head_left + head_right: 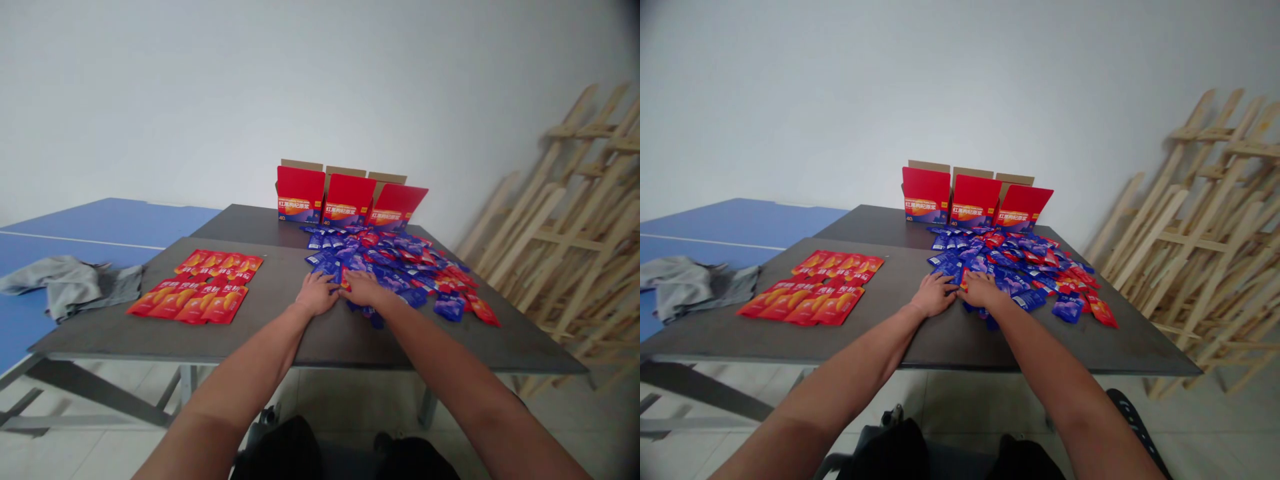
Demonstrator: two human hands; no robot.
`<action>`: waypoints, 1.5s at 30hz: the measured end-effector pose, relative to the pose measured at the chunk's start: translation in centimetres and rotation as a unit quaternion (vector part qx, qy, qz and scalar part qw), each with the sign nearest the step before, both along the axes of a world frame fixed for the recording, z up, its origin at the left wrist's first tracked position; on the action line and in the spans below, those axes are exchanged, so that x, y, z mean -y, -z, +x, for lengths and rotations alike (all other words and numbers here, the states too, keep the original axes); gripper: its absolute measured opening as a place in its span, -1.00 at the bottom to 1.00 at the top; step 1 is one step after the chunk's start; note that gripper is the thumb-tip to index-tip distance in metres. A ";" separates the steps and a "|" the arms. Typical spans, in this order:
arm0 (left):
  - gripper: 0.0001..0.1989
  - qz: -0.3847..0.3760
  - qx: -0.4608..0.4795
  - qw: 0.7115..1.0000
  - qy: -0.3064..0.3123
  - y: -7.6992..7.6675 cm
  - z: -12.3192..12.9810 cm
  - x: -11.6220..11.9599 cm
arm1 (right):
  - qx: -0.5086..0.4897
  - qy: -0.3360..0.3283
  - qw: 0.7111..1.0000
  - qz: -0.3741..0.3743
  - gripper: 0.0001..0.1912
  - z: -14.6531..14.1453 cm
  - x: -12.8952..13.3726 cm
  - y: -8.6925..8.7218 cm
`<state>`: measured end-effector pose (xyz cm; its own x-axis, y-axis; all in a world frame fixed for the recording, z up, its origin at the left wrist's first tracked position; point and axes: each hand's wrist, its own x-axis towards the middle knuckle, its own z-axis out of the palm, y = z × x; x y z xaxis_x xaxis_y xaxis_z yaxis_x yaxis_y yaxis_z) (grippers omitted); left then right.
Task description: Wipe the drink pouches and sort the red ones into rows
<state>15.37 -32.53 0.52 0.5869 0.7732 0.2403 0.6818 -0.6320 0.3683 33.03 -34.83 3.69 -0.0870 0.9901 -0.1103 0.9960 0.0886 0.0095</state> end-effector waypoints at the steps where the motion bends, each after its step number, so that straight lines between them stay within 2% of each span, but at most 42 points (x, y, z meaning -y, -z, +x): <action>1: -0.60 -0.002 -0.011 1.000 -0.006 0.1 0.1 0.0 | 0.007 0.008 1.000 -0.003 -0.24 0.2 -0.1 -0.2; 7: -0.55 -0.005 -0.032 0.999 -0.013 0.0 0.2 -0.2 | 0.037 0.033 0.999 -0.015 -0.44 0.9 -0.8 -1.4; 9: -0.55 -0.007 -0.028 1.000 -0.009 -0.1 0.1 -0.1 | 0.049 0.036 0.998 -0.012 -0.45 0.8 -1.0 -1.6; 14: -0.57 -0.006 -0.021 1.000 -0.011 -0.1 0.1 0.0 | 0.060 0.077 0.995 0.031 -0.27 0.2 -1.6 -1.0; 19: -0.57 -0.009 -0.017 1.000 -0.010 0.0 0.1 -0.1 | 0.005 0.100 0.995 0.027 -0.48 -0.4 -2.4 -0.3; 28: -0.52 -0.025 0.011 1.000 -0.013 0.0 0.2 -0.3 | -0.036 0.157 0.985 0.057 -0.59 0.5 -3.3 -0.1; 31: -0.56 -0.026 0.065 0.997 -0.016 0.1 0.3 -0.6 | -0.133 0.170 0.967 0.134 -0.64 1.6 -4.2 -0.4; 33: -0.62 -0.028 0.142 0.989 -0.030 0.2 0.3 -0.9 | -0.232 0.149 0.938 0.208 -0.63 2.1 -4.5 -0.5; 35: -0.68 -0.060 0.249 0.966 -0.043 0.1 0.4 -1.2 | -0.289 0.109 0.916 0.255 -0.60 2.3 -4.5 -0.5; 37: -0.64 -0.149 0.376 0.913 -0.052 -0.1 0.3 -1.4 | -0.304 0.044 0.908 0.286 -0.59 2.1 -4.1 -0.3; 38: -0.58 -0.214 0.436 0.872 -0.053 -0.4 0.2 -1.4 | -0.309 -0.008 0.902 0.301 -0.61 1.9 -3.8 -0.2; 40: -0.48 -0.366 0.520 0.771 -0.027 -1.0 -0.2 -1.3 | -0.300 -0.130 0.889 0.320 -0.65 1.4 -3.0 0.1; 42: -0.43 -0.504 0.532 0.680 0.034 -1.6 -0.6 -1.0 | -0.267 -0.228 0.881 0.317 -0.68 1.0 -2.4 0.5; 43: -0.45 -0.553 0.519 0.649 0.062 -1.8 -0.7 -0.8 | -0.248 -0.260 0.880 0.312 -0.69 0.8 -2.1 0.7; 45: -0.56 -0.596 0.499 0.623 0.091 -2.0 -0.9 -0.6 | -0.219 -0.289 0.882 0.300 -0.67 0.5 -1.5 1.0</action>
